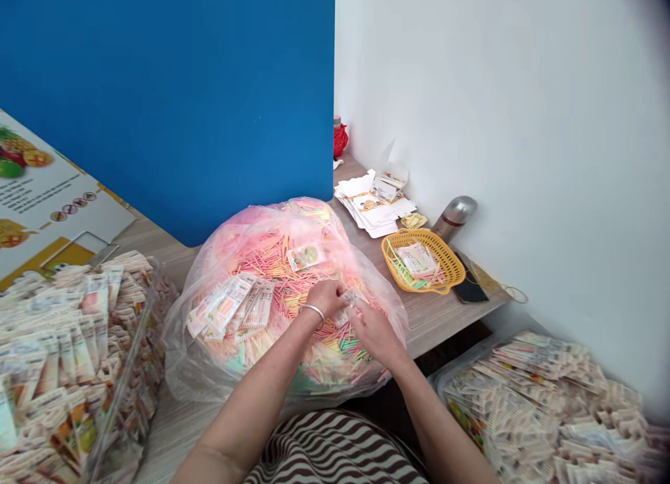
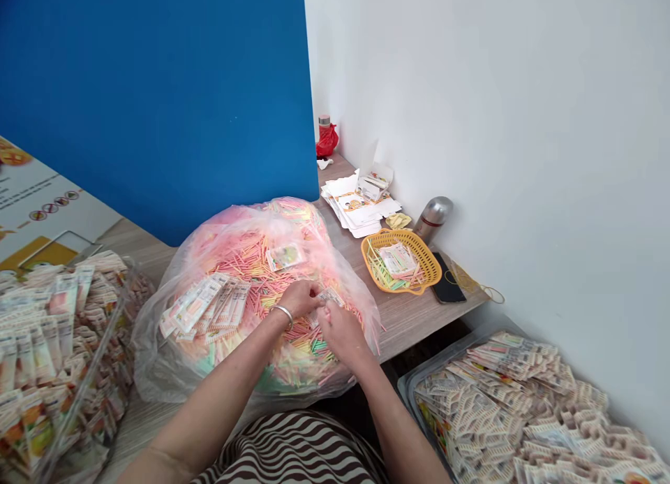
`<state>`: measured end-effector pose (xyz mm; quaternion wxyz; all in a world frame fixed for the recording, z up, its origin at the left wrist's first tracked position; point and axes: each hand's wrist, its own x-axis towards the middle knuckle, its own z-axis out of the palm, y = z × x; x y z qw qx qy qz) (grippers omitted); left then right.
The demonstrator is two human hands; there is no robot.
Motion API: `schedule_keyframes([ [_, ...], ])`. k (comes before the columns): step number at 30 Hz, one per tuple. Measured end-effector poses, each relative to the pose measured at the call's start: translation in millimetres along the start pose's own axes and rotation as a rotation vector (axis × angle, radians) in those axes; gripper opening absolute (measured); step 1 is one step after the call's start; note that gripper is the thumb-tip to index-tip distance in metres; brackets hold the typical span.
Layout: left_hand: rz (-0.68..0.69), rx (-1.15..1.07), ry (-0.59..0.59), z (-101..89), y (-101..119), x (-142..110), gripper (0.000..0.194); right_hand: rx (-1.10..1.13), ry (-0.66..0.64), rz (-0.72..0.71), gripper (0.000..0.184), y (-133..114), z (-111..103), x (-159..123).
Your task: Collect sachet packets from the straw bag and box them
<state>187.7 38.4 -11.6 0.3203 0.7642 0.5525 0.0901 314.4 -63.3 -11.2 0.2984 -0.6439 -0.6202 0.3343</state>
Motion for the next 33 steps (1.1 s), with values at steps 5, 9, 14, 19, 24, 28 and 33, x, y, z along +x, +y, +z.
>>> schedule_keyframes([
  [5, 0.021, -0.137, 0.194, -14.3, 2, -24, 0.015, 1.075, 0.107, 0.068, 0.042, 5, -14, 2],
  [9, -0.075, -1.183, 0.273, -16.4, 11, -59, 0.025, 1.151, 0.354, -0.064, 0.038, -12, -5, 4],
  [14, -0.227, -1.849, -0.096, 0.8, 32, -94, 0.019, 0.637, 0.407, -0.251, 0.036, -28, 5, 2],
  [19, -0.306, -1.975, 0.011, 3.2, 34, -95, 0.017, 0.382, 0.407, -0.399, 0.029, -30, 8, 1],
  [24, -0.199, -1.804, 0.148, -6.9, 17, -95, 0.02, 0.444, 0.364, -0.392, 0.028, -23, 9, 1],
  [28, 0.001, -1.408, 0.094, -20.7, 3, -101, 0.032, 0.576, 0.204, -0.333, 0.038, -22, 3, 1],
  [33, 0.179, -0.855, -0.053, -32.5, 4, -109, 0.024, 0.691, -0.055, -0.313, 0.044, -34, -7, -5],
])
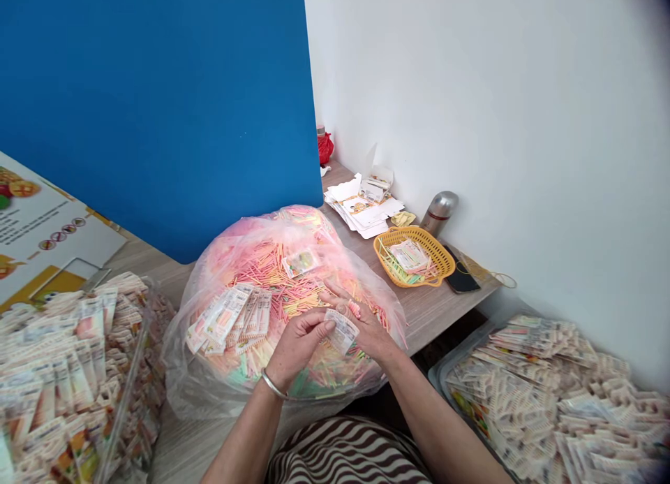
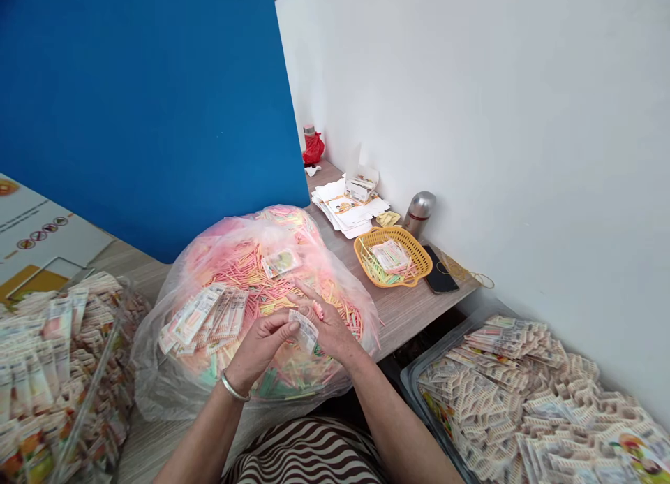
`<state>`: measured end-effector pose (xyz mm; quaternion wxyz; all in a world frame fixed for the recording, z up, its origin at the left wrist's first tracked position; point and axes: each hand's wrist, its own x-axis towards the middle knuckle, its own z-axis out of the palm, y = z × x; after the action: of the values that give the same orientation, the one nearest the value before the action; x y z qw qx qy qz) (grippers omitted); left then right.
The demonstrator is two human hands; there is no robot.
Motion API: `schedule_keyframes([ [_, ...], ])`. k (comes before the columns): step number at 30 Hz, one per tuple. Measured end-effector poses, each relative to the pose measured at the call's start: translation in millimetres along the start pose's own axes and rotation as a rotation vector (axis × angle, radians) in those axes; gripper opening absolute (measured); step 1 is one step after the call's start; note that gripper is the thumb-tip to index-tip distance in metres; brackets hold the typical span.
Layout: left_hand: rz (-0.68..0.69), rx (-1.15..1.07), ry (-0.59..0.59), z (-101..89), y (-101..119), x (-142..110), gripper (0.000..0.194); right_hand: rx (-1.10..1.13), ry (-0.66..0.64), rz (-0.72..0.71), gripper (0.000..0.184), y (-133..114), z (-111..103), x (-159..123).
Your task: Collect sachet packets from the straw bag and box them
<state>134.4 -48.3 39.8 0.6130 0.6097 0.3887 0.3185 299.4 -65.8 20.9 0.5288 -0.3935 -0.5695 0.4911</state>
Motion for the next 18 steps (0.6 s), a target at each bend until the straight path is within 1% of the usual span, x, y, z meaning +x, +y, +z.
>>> schedule_keyframes([
  [3, 0.078, 0.074, 0.031, 3.3, 2, -1, 0.021, -0.046, -0.047, -0.051, 0.043, -4, 3, 1],
  [5, 0.107, 0.096, 0.08, 3.5, 1, -1, 0.022, -0.058, -0.039, -0.05, 0.045, 0, 5, 2],
  [8, 0.094, 0.095, 0.173, -1.4, -1, -1, 0.024, -0.095, 0.028, -0.024, 0.046, 10, 5, 6],
  [12, 0.065, 0.098, 0.333, -11.7, -3, -1, 0.026, -0.349, 0.165, -0.054, 0.042, 16, 0, 9],
  [14, 0.048, 0.119, 0.377, -14.8, -3, -1, 0.026, -0.435, 0.212, -0.049, 0.04, 14, -2, 8],
  [16, 0.028, 0.131, 0.376, -15.6, -3, -1, 0.027, -0.412, 0.219, -0.029, 0.036, 10, -3, 7],
  [18, 0.012, 0.15, 0.377, -14.3, -4, -1, 0.03, -0.316, 0.212, -0.002, 0.034, 8, -2, 6],
])
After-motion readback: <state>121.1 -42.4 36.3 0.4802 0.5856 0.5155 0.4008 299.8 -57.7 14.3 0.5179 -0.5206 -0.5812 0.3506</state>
